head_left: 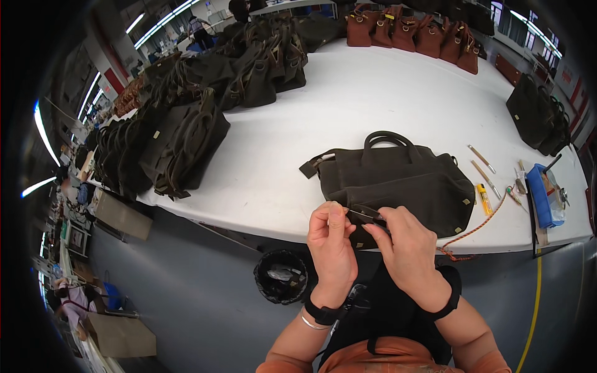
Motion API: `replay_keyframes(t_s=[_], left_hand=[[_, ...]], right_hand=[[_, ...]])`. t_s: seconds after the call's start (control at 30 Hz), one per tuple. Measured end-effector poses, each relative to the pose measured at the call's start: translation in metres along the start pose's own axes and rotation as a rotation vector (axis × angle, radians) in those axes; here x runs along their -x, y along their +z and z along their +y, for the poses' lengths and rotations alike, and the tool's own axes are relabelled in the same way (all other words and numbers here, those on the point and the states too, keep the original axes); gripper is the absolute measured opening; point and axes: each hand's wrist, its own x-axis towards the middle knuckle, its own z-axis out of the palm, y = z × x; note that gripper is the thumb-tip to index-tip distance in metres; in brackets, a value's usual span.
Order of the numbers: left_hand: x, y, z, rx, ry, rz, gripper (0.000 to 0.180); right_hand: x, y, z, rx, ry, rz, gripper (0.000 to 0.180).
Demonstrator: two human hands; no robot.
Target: The person applies a small yellow block to the zipper area and corners of a dark green canvas bag. They then inspect the bag's exterior and interior, checking the handles and lining before placing the finished bag on a stack of similar items.
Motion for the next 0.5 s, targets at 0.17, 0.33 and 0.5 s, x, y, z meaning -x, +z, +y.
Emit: replay_keyframes(t_s=[0.17, 0.33, 0.5], left_hand=[[0.001, 0.0, -0.002, 0.012, 0.011, -0.005, 0.012], [0.001, 0.002, -0.002, -0.005, 0.012, 0.005, 0.012], [-0.004, 0.001, -0.001, -0.02, -0.002, -0.009, 0.013]], right_hand=[[-0.002, 0.006, -0.001, -0.001, -0.01, 0.036, 0.025], [0.0, 0.01, -0.001, 0.055, 0.0, 0.057, 0.022], [-0.004, 0.013, 0.001, 0.07, -0.005, 0.015, 0.018]])
